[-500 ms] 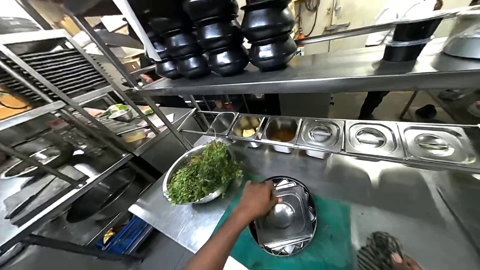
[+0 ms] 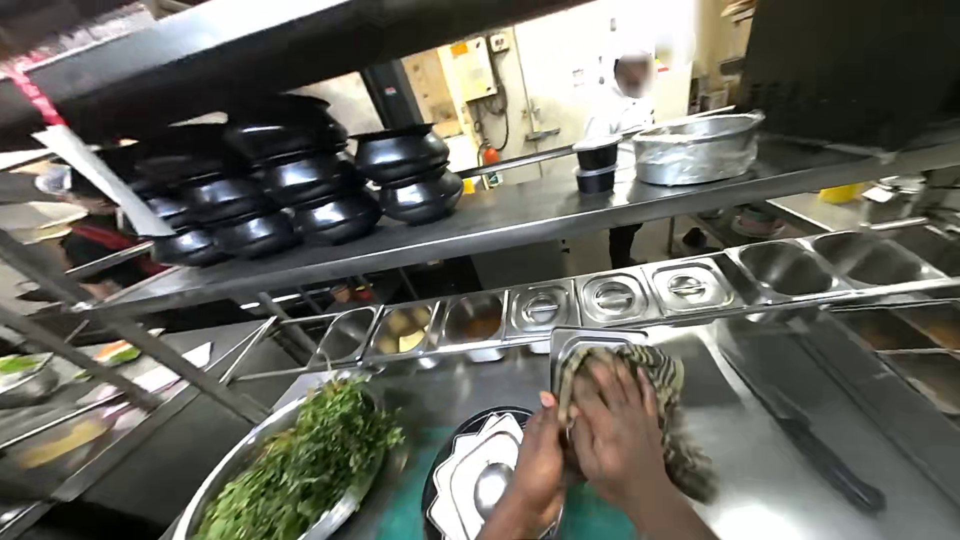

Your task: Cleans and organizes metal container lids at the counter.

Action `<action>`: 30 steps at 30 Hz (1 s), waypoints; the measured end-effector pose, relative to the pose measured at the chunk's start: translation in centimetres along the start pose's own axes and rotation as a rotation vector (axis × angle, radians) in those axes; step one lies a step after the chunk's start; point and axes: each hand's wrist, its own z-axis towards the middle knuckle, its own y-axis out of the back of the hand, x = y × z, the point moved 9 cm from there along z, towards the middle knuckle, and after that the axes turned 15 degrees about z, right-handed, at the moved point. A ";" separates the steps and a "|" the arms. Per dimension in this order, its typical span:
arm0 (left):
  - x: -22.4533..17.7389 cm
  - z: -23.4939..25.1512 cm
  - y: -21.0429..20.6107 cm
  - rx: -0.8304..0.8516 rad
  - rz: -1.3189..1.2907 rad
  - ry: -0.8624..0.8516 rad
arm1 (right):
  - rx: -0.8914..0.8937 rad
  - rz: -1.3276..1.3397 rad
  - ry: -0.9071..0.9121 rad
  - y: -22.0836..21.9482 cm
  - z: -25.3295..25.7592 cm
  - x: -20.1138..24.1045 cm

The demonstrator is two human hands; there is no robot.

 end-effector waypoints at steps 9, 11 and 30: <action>1.5 3.1 -2.5 -0.199 -0.222 -0.055 | -0.088 -0.212 -0.162 5.9 -6.5 -4.9; 3.4 3.8 -2.7 -0.258 -0.255 0.029 | 0.163 -0.227 -0.127 5.2 -7.7 -3.6; 0.6 3.1 -3.6 -0.058 -0.001 -0.130 | -0.247 1.177 -0.839 11.6 -8.4 -13.7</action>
